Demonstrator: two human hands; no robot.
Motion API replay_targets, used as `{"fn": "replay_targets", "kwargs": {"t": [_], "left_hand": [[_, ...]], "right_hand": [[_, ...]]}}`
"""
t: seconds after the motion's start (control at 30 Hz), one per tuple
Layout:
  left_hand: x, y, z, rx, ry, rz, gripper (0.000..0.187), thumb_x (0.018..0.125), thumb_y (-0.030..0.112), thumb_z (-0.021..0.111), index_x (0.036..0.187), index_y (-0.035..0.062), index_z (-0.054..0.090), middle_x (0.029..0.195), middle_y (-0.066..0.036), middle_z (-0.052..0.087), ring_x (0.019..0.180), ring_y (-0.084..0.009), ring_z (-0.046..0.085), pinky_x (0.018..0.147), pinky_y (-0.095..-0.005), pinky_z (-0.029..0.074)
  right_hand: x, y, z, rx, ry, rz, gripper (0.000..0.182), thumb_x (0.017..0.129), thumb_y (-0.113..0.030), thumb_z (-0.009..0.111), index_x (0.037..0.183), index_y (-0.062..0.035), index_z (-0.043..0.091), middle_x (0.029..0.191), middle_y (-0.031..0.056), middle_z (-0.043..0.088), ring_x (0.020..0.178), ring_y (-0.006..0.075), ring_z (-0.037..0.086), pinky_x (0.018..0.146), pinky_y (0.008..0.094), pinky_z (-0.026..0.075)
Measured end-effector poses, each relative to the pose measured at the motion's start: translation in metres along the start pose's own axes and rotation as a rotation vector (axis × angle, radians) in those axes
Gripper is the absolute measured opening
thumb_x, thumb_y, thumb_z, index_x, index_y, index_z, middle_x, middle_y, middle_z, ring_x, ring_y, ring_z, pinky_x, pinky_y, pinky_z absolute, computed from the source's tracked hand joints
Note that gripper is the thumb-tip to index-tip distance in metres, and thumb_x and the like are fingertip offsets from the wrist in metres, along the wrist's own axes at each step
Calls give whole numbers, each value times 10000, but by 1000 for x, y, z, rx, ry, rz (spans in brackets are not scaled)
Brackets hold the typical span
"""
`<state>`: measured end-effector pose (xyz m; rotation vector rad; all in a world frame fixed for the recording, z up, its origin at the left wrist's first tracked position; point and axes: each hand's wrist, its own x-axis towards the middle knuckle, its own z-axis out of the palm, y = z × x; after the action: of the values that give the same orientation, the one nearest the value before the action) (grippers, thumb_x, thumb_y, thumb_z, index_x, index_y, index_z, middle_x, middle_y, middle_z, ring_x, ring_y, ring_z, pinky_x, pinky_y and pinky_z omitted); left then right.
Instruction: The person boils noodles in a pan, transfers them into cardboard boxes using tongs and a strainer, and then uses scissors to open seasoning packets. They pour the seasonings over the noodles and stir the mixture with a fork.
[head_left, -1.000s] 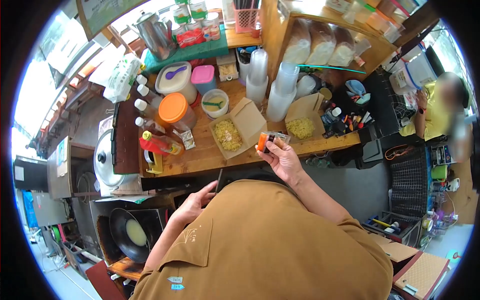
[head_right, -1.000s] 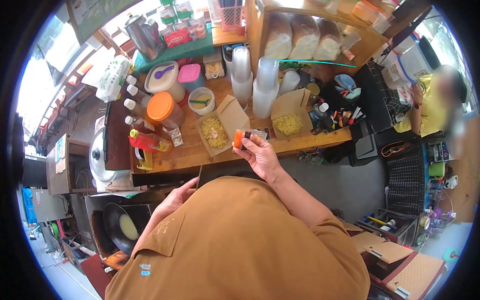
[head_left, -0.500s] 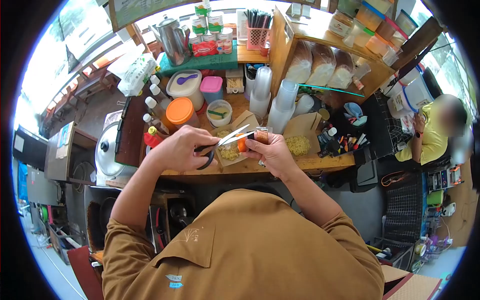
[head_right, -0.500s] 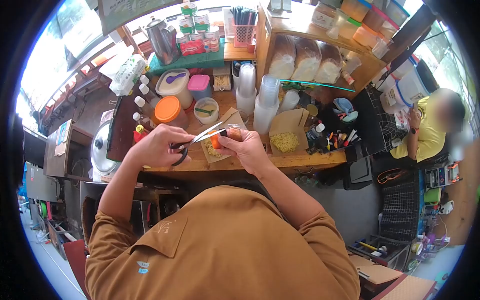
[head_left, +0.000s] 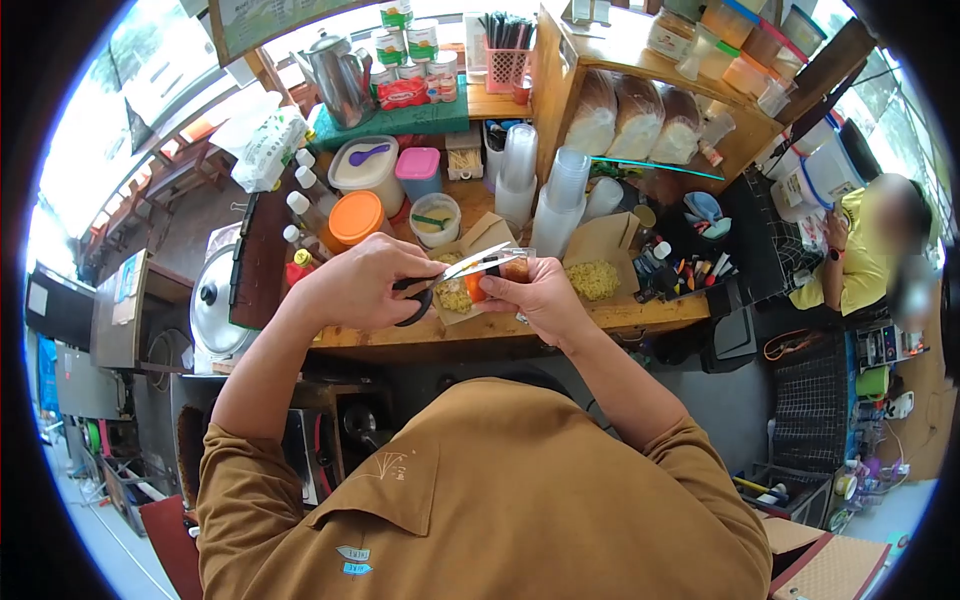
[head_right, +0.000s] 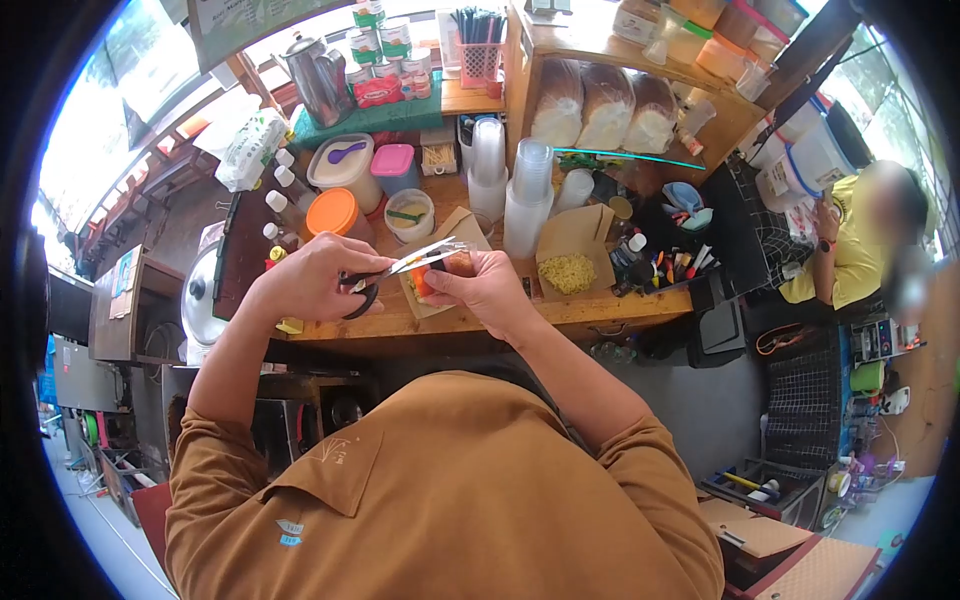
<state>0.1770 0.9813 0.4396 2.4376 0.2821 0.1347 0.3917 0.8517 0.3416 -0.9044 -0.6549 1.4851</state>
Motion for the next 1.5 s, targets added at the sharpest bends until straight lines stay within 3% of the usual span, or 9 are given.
{"fn": "replay_targets", "kwargs": {"t": [0.07,0.13,0.47,0.53,0.77,1.1,1.3,1.37,1.5], "left_hand": [[-3,1,-1,-2,4,-2,465,744,102,797,1185,8,680,786,-115,648,630,-221,613,586,-322,490],[-7,3,-6,-30,-27,-80,423,749,86,723,1163,6,691,826,-177,670,662,-290,623,653,-361,516],[-40,-11,-12,-32,22,-113,407,756,85,712,1150,-14,690,798,-178,659,676,-300,635,658,-365,511],[-49,-19,-14,5,42,-92,449,734,36,712,1180,1,678,879,-158,694,687,-261,657,622,-328,520],[-81,-15,-24,21,84,-172,474,724,54,708,1191,-15,667,930,-177,696,723,-281,668,660,-334,536],[-119,-20,-26,51,155,-268,493,727,79,708,1207,-21,657,932,-194,696,729,-290,669,678,-345,528],[-124,-11,-26,46,193,-388,608,721,56,684,1323,55,604,896,-195,689,730,-311,658,714,-369,517],[-121,-10,-28,14,215,-263,686,710,35,661,1385,113,564,886,-186,689,724,-318,650,724,-382,515],[-126,-28,-22,101,160,-237,712,701,17,643,1395,160,565,870,-176,689,709,-313,644,715,-384,515]], "right_hand": [[2,1,3,-4,-2,2,162,878,-52,734,1003,46,699,954,118,724,832,173,713,741,291,628],[6,2,4,-8,-1,3,166,878,-52,735,1006,48,700,958,120,724,826,173,713,739,289,626],[32,19,26,-78,-139,95,200,879,-79,742,1034,44,712,961,108,727,827,174,712,743,298,620],[40,20,32,-102,-163,108,194,882,-76,738,1035,41,713,957,106,727,831,172,711,744,298,619],[57,24,66,-192,-286,180,173,876,-82,749,1006,31,725,927,95,731,812,148,700,757,292,604],[78,37,99,-297,-374,231,164,886,-73,736,1014,29,723,929,99,730,815,144,702,765,291,608],[85,48,106,-300,-405,252,174,881,-75,742,1030,13,721,937,76,728,819,129,696,763,277,605],[87,48,110,-348,-404,221,192,872,-86,755,1038,6,722,946,66,728,827,125,693,767,273,605],[95,54,110,-389,-420,243,204,864,-87,765,1040,6,721,955,58,728,832,117,688,769,272,603]]}}
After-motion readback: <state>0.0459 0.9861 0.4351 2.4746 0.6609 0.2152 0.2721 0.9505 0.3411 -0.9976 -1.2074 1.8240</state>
